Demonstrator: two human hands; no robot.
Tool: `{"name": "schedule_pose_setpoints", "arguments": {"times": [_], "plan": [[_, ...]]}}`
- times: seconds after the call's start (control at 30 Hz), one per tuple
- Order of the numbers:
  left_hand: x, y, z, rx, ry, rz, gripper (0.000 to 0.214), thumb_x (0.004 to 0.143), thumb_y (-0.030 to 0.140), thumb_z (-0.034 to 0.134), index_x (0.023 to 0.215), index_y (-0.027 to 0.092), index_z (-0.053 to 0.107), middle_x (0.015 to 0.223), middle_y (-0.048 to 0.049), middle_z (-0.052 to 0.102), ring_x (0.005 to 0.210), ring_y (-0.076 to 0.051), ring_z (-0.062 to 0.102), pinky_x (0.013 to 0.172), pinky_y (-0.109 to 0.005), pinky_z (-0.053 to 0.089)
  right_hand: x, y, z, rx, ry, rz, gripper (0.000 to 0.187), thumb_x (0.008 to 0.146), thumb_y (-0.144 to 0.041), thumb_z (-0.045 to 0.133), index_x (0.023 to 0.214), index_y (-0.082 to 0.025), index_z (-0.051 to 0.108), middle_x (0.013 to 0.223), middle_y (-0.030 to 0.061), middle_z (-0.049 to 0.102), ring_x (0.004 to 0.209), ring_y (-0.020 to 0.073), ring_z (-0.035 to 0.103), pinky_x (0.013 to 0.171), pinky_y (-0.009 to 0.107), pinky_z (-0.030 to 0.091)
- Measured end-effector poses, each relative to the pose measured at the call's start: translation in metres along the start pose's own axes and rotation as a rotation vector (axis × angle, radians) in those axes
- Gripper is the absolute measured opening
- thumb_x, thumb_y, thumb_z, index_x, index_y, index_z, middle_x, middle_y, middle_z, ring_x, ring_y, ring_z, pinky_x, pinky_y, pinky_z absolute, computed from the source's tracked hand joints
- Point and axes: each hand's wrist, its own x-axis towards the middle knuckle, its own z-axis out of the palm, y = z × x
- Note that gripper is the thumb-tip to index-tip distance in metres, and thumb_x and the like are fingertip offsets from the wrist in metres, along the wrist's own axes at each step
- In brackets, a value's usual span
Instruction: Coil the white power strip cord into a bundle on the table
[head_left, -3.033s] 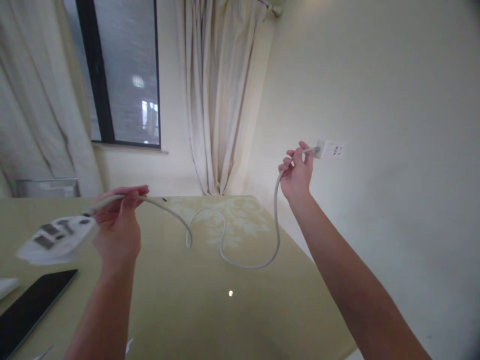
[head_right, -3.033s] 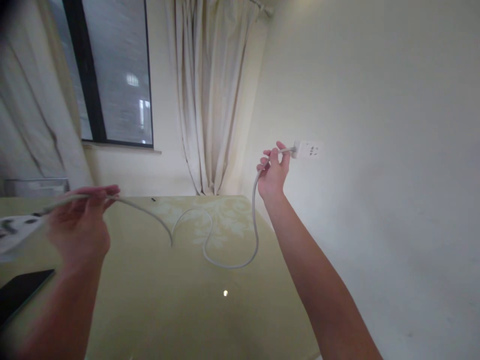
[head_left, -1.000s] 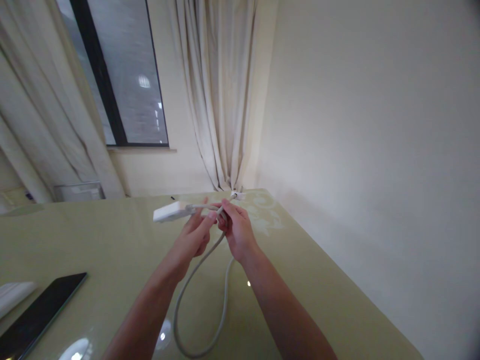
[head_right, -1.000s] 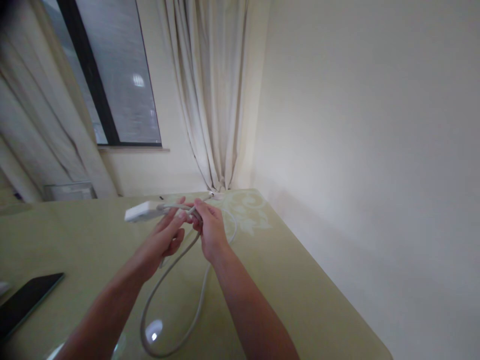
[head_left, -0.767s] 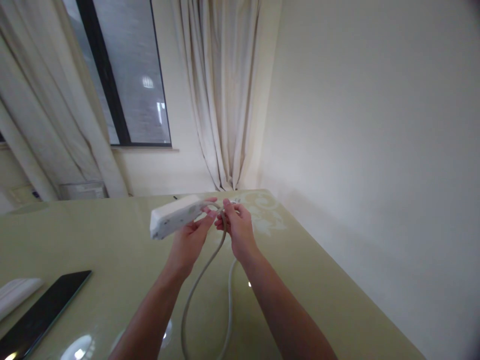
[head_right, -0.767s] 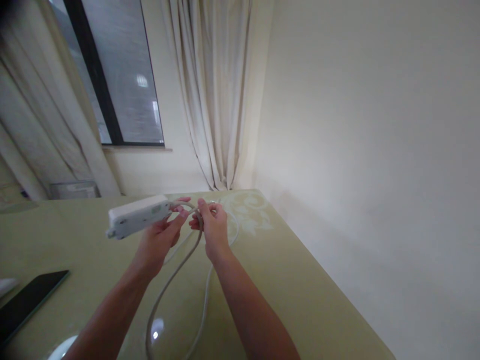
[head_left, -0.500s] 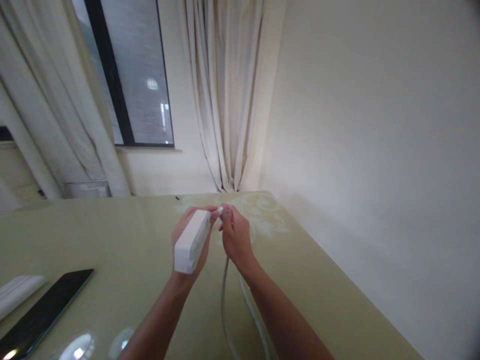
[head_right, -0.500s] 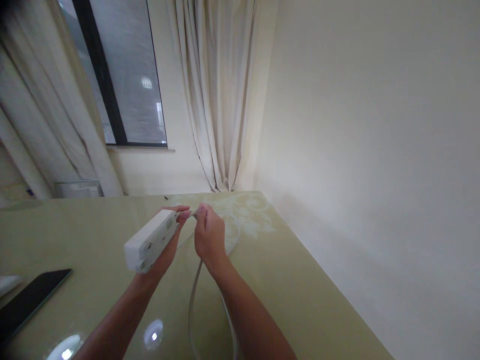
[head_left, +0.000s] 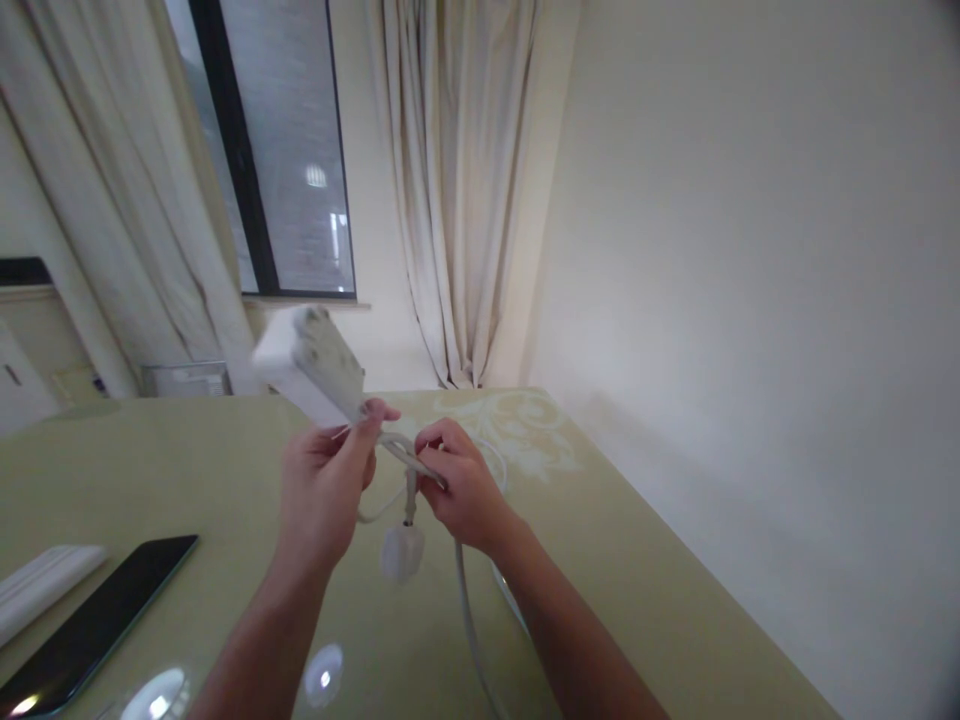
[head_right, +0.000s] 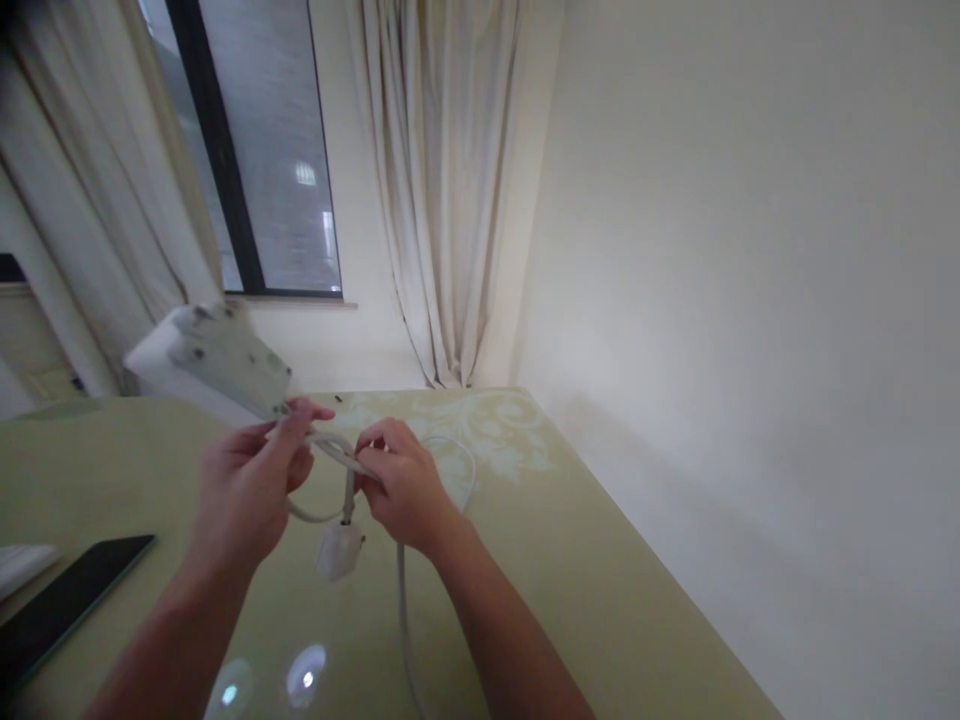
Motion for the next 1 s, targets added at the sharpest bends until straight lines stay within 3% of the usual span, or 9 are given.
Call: {"name": "schedule_pose_setpoints", "arguments": {"times": [0.1, 0.23, 0.37, 0.47, 0.67, 0.8, 0.9, 1.0], "plan": [[0.008, 0.002, -0.002, -0.268, -0.050, -0.202, 0.035, 0.084, 0.050, 0.075, 0.079, 0.016, 0.072, 0.048, 0.0075, 0.035, 0.038, -0.004, 0.025, 0.036, -0.018, 0.013, 0.001, -0.008, -0.002, -0.104, 0.020, -0.117, 0.013, 0.095, -0.027, 0.068, 0.085, -0.020, 0.063, 0.100, 0.0074, 0.063, 0.093, 0.0198, 0.060, 0.085, 0.032, 0.051], [0.015, -0.003, -0.002, -0.429, -0.114, -0.421, 0.029, 0.078, 0.038, 0.084, 0.077, 0.016, 0.066, 0.062, 0.0052, 0.053, 0.038, -0.001, 0.026, 0.032, -0.014, 0.016, 0.000, -0.013, -0.008, -0.311, 0.204, -0.232, 0.042, 0.085, -0.058, 0.077, 0.096, -0.018, 0.070, 0.098, 0.0118, 0.068, 0.089, 0.0247, 0.064, 0.082, 0.038, 0.053], [0.017, -0.014, 0.009, -0.549, -0.025, -0.573, 0.021, 0.085, 0.031, 0.079, 0.082, 0.017, 0.063, 0.073, 0.0037, 0.064, 0.048, -0.005, 0.051, 0.038, -0.013, 0.035, -0.002, -0.008, -0.020, -0.439, 0.314, -0.321, 0.043, 0.089, -0.045, 0.078, 0.125, -0.023, 0.072, 0.113, 0.0123, 0.076, 0.101, 0.0265, 0.068, 0.090, 0.040, 0.053], [0.016, -0.020, 0.017, -0.616, 0.068, -0.650, 0.018, 0.097, 0.027, 0.065, 0.083, 0.017, 0.062, 0.078, 0.0015, 0.069, 0.061, -0.009, 0.065, 0.054, -0.019, 0.053, -0.002, -0.005, -0.028, -0.461, 0.319, -0.323, 0.037, 0.091, -0.033, 0.077, 0.128, -0.031, 0.073, 0.113, 0.0065, 0.080, 0.097, 0.0243, 0.069, 0.086, 0.039, 0.054], [0.019, -0.017, 0.013, -0.762, 0.056, -0.686, 0.030, 0.104, 0.021, 0.051, 0.076, 0.016, 0.060, 0.072, 0.0009, 0.065, 0.067, -0.013, 0.069, 0.066, -0.029, 0.062, -0.012, -0.011, -0.040, -0.361, 0.317, -0.351, 0.038, 0.090, -0.023, 0.078, 0.128, -0.031, 0.073, 0.112, 0.0028, 0.081, 0.092, 0.0202, 0.071, 0.082, 0.037, 0.058], [0.021, -0.016, 0.010, -0.800, 0.009, -0.633, 0.039, 0.107, 0.022, 0.043, 0.070, 0.016, 0.055, 0.064, 0.0017, 0.058, 0.062, -0.012, 0.065, 0.074, -0.032, 0.064, -0.030, -0.018, -0.061, -0.301, 0.302, -0.349, 0.035, 0.092, -0.019, 0.074, 0.124, -0.032, 0.075, 0.107, 0.0036, 0.082, 0.088, 0.0200, 0.076, 0.077, 0.036, 0.062], [0.022, -0.019, 0.010, -0.849, 0.024, -0.571, 0.039, 0.107, 0.024, 0.043, 0.070, 0.016, 0.054, 0.063, 0.0034, 0.053, 0.057, -0.009, 0.059, 0.076, -0.029, 0.064, -0.046, -0.025, -0.085, -0.276, 0.306, -0.275, 0.033, 0.090, -0.013, 0.074, 0.118, -0.031, 0.078, 0.103, 0.0040, 0.083, 0.089, 0.0204, 0.078, 0.078, 0.036, 0.063], [0.028, -0.027, 0.007, -0.891, 0.035, -0.521, 0.035, 0.105, 0.027, 0.052, 0.071, 0.017, 0.052, 0.061, 0.0050, 0.048, 0.053, -0.007, 0.053, 0.064, -0.021, 0.058, -0.062, -0.030, -0.109, -0.243, 0.304, -0.133, 0.024, 0.088, -0.013, 0.074, 0.103, -0.030, 0.082, 0.094, 0.0037, 0.083, 0.083, 0.0204, 0.079, 0.074, 0.034, 0.064]]}}
